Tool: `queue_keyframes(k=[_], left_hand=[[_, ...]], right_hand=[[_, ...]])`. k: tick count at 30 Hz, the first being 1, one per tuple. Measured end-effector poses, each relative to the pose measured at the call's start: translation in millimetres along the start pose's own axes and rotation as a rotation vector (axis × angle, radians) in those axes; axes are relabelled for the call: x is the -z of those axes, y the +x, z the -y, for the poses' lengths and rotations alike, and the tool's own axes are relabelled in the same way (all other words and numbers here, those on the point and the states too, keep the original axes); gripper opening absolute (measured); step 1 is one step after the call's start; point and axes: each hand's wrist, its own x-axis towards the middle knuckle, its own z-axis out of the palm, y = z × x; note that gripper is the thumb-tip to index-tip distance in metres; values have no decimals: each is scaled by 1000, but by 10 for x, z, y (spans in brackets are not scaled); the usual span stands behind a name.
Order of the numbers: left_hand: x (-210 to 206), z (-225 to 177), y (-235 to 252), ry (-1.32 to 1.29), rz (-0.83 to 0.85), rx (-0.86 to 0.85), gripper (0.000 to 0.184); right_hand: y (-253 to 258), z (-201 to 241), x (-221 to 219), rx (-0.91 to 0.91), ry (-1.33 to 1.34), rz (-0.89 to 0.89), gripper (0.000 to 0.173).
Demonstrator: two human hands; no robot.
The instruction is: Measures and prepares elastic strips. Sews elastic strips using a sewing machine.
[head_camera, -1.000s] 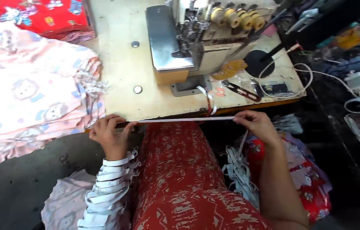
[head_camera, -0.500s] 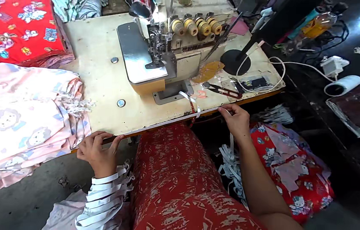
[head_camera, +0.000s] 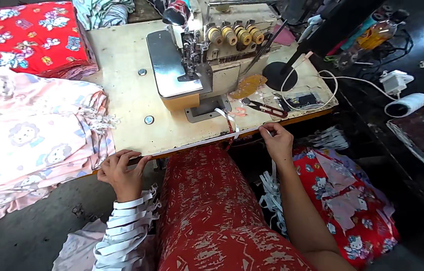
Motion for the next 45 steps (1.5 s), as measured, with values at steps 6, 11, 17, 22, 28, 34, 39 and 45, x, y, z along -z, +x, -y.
queue_keyframes(k=[6, 11, 17, 22, 28, 34, 39, 45], left_hand=[[-6, 14, 6, -12, 0, -1, 44], [-21, 28, -8, 2, -12, -47, 40], [219, -246, 60, -124, 346, -131, 25], [521, -622, 246, -845, 685, 145, 23], [592, -1029, 401, -1234, 976, -180, 25], [681, -1402, 346, -1005, 885, -324, 11], [757, -1450, 352, -819, 928, -358, 14], [793, -1486, 370, -718, 987, -374, 14]], right_hand=[[18, 38, 23, -2, 2, 10, 20], [24, -6, -10, 5, 13, -6, 17], [54, 220, 207, -76, 138, 132, 14], [88, 708, 566, -47, 466, 394, 8], [-134, 1236, 596, 128, 693, 933, 13], [-358, 1451, 483, 237, 692, 1038, 10], [-459, 1494, 476, 298, 627, 1086, 7], [-516, 1492, 460, 268, 587, 1091, 7]])
